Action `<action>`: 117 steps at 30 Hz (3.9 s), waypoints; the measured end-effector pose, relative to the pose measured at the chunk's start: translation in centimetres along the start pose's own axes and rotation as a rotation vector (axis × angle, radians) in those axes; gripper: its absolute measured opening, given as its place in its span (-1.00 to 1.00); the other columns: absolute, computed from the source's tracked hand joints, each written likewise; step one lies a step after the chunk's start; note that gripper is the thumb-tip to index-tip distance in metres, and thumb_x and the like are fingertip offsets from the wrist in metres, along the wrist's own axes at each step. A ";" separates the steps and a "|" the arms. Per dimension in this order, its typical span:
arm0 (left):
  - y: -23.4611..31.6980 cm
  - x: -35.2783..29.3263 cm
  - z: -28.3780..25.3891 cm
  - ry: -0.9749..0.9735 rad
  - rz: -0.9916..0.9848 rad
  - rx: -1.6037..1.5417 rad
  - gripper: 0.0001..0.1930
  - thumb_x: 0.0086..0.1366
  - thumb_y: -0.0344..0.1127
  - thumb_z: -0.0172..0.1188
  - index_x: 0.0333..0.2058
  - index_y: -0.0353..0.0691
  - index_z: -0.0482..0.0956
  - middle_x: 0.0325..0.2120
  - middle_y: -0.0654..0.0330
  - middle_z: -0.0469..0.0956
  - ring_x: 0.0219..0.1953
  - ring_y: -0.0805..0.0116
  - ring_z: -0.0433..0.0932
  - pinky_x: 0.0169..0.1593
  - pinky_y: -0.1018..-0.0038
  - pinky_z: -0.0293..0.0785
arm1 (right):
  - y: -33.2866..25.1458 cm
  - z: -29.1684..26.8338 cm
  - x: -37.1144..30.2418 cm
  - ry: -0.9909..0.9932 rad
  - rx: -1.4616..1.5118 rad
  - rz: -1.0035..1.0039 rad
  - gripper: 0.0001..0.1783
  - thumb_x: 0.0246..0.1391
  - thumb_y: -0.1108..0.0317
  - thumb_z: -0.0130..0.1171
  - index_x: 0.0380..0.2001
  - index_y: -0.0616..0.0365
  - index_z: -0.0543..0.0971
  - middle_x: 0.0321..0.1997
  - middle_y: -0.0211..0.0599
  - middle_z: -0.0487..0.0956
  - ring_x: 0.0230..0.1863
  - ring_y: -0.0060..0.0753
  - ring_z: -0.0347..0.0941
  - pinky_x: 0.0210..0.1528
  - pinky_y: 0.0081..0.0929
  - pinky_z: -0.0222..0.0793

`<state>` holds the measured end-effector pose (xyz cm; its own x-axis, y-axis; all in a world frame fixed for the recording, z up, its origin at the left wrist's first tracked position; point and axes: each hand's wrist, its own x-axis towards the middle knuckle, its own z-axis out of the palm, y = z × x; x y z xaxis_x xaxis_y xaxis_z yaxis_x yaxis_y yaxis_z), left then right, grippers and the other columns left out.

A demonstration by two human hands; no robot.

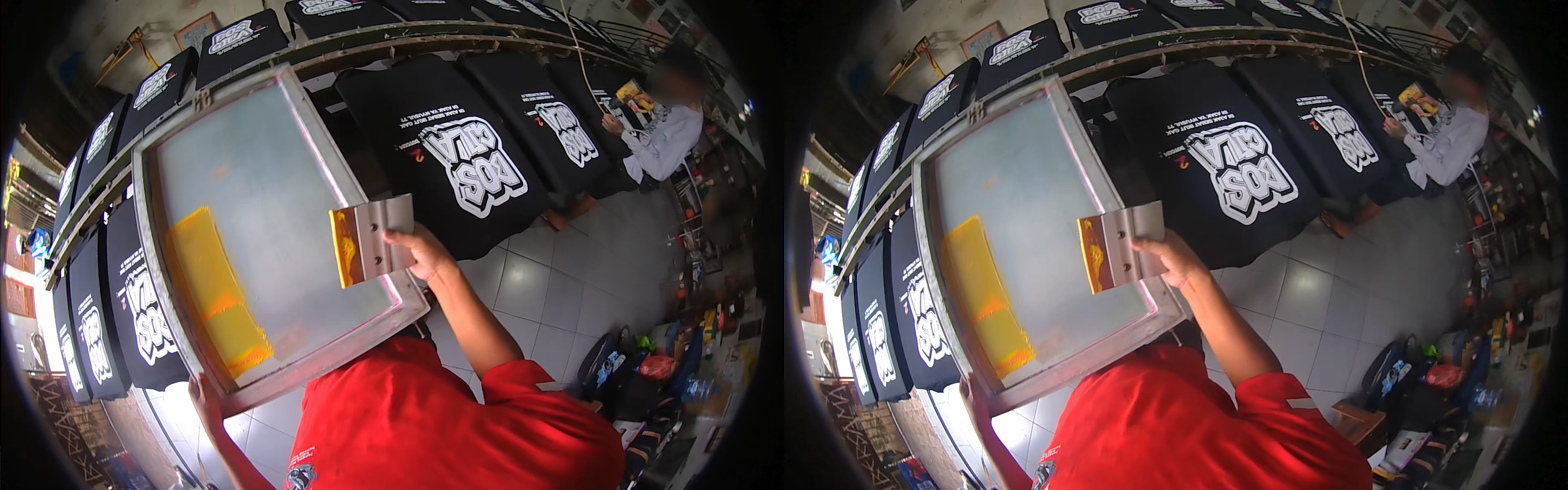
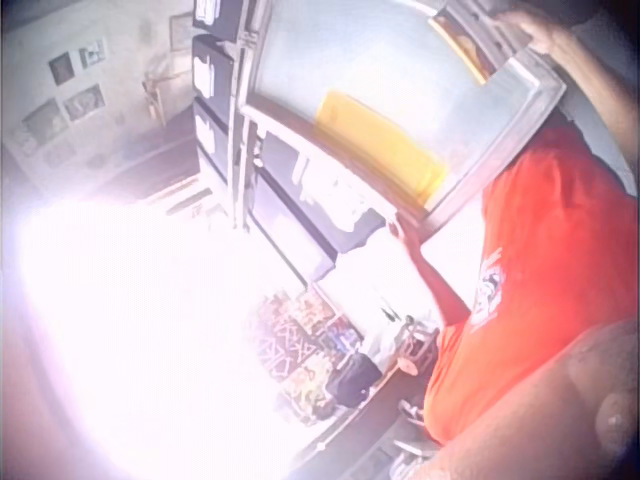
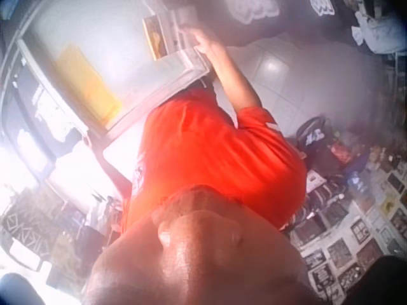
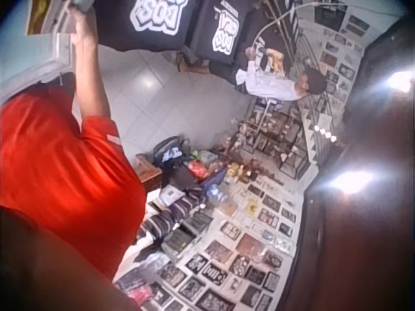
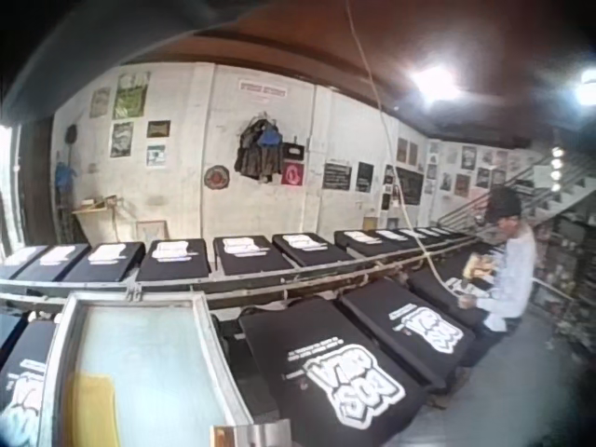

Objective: The person screen prints yellow ink onto a series of black t-shirts using a squeegee and a printing frame, moving the frame along a line of shirts on a production rack.

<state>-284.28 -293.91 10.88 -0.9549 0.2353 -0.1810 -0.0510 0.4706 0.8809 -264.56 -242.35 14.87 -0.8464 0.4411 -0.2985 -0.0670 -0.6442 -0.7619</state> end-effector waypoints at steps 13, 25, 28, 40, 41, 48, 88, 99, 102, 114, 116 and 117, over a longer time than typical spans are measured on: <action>-1.4 0.9 -2.3 0.024 -0.117 -0.056 -0.71 0.40 -0.19 0.00 -0.24 -0.36 0.49 -0.54 0.43 0.37 -0.50 0.68 0.25 -0.48 0.62 0.19 | 4.9 2.9 -0.4 0.122 0.068 0.101 -0.56 -0.10 0.28 0.37 -0.12 0.18 0.52 -0.20 -0.33 0.57 -0.17 -0.40 0.52 -0.13 -0.28 0.49; 1.3 4.5 2.4 -0.113 -0.025 -0.077 -0.71 0.36 -0.19 0.05 -0.35 -0.36 0.51 -0.65 0.38 0.35 -0.57 0.64 0.24 -0.53 0.53 0.20 | 1.7 -0.6 2.3 0.190 -0.003 -0.042 -0.49 -0.05 0.29 0.31 0.00 0.16 0.46 -0.08 -0.30 0.54 -0.04 -0.35 0.46 0.05 -0.31 0.35; 1.2 5.6 3.4 -0.132 -0.014 -0.099 -0.70 0.35 -0.18 0.06 -0.34 -0.37 0.52 -0.64 0.34 0.40 -0.56 0.61 0.29 -0.51 0.51 0.26 | 0.9 -1.8 3.1 0.185 -0.013 -0.043 -0.48 -0.05 0.27 0.32 0.00 0.17 0.45 -0.07 -0.31 0.53 -0.02 -0.34 0.45 0.07 -0.30 0.32; 1.6 5.8 4.8 -0.172 -0.025 -0.037 -0.67 0.34 -0.19 0.06 -0.22 -0.43 0.53 -0.52 0.13 0.56 -0.46 0.48 0.48 -0.36 0.44 0.42 | 0.6 -2.9 3.4 0.198 0.005 -0.055 -0.46 -0.02 0.27 0.29 0.04 0.18 0.42 -0.03 -0.29 0.52 0.03 -0.32 0.42 0.13 -0.28 0.27; 1.7 5.8 4.7 -0.183 -0.034 -0.033 -0.67 0.34 -0.19 0.06 -0.22 -0.43 0.53 -0.51 0.12 0.57 -0.45 0.45 0.50 -0.35 0.43 0.42 | 0.7 -3.2 3.4 0.192 0.009 -0.048 -0.46 -0.03 0.26 0.30 0.04 0.16 0.42 -0.02 -0.30 0.52 0.04 -0.31 0.42 0.14 -0.27 0.27; -1.5 6.4 6.1 -0.078 0.006 0.040 -0.66 0.32 -0.16 0.08 -0.19 -0.40 0.54 -0.46 0.05 0.61 -0.39 0.34 0.58 -0.27 0.37 0.46 | 0.9 -2.3 4.3 0.277 -0.135 -0.124 -0.38 -0.03 0.27 0.30 0.12 0.13 0.36 0.04 -0.33 0.49 0.08 -0.30 0.40 0.19 -0.30 0.24; -0.7 6.6 6.0 -0.152 -0.060 0.087 -0.55 0.23 -0.04 0.14 -0.40 -0.45 0.44 -0.59 -0.21 0.50 -0.45 -0.20 0.53 -0.37 0.11 0.42 | 12.8 28.1 21.4 -0.113 -2.056 -0.780 -0.82 -0.16 0.40 0.26 -0.39 0.08 0.55 -0.35 -0.22 0.58 -0.26 -0.09 0.54 -0.24 -0.20 0.48; -1.4 7.1 6.3 -0.105 0.028 0.056 -0.57 0.25 -0.04 0.14 -0.41 -0.43 0.47 -0.54 -0.23 0.53 -0.41 -0.21 0.54 -0.34 0.10 0.42 | 11.7 28.9 9.1 -0.124 -1.920 -0.314 -0.74 -0.26 0.35 0.35 -0.37 0.08 0.64 -0.44 -0.14 0.61 -0.36 -0.09 0.58 -0.29 -0.27 0.49; -0.5 6.6 6.1 -0.119 -0.003 0.045 -0.56 0.25 -0.03 0.14 -0.37 -0.43 0.50 -0.53 -0.23 0.53 -0.40 -0.20 0.54 -0.33 0.12 0.42 | 8.9 23.5 9.2 0.048 -1.047 -0.148 -0.68 -0.20 0.31 0.39 -0.32 0.21 0.64 -0.45 -0.29 0.64 -0.40 -0.26 0.61 -0.30 -0.32 0.51; 3.6 5.9 2.1 -0.198 -0.041 -0.125 -0.67 0.35 -0.19 0.07 -0.27 -0.44 0.53 -0.52 0.08 0.60 -0.47 0.48 0.52 -0.39 0.43 0.43 | 0.4 2.7 3.7 0.444 -0.213 -0.164 -0.37 -0.06 0.21 0.34 0.09 0.13 0.40 0.00 -0.29 0.52 0.03 -0.26 0.44 0.11 -0.26 0.34; 3.4 6.3 1.6 -0.222 -0.064 -0.127 -0.66 0.35 -0.17 0.07 -0.27 -0.44 0.53 -0.53 0.11 0.58 -0.48 0.50 0.49 -0.41 0.43 0.41 | 0.2 0.0 2.5 0.369 -0.086 -0.112 -0.42 -0.01 0.22 0.30 0.08 0.14 0.40 0.01 -0.29 0.52 0.04 -0.28 0.44 0.13 -0.27 0.33; 3.2 6.5 1.4 -0.232 -0.076 -0.133 -0.65 0.35 -0.17 0.08 -0.27 -0.44 0.53 -0.54 0.12 0.58 -0.49 0.51 0.48 -0.42 0.44 0.40 | 0.3 -0.5 2.2 0.342 -0.027 -0.071 -0.44 0.01 0.22 0.28 0.08 0.14 0.41 0.02 -0.28 0.52 0.05 -0.29 0.44 0.15 -0.29 0.32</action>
<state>-290.23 -289.72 11.95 -0.8550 0.3996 -0.3307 -0.1725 0.3822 0.9079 -266.19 -241.28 13.74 -0.6136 0.6712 -0.4159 -0.1016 -0.5894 -0.8014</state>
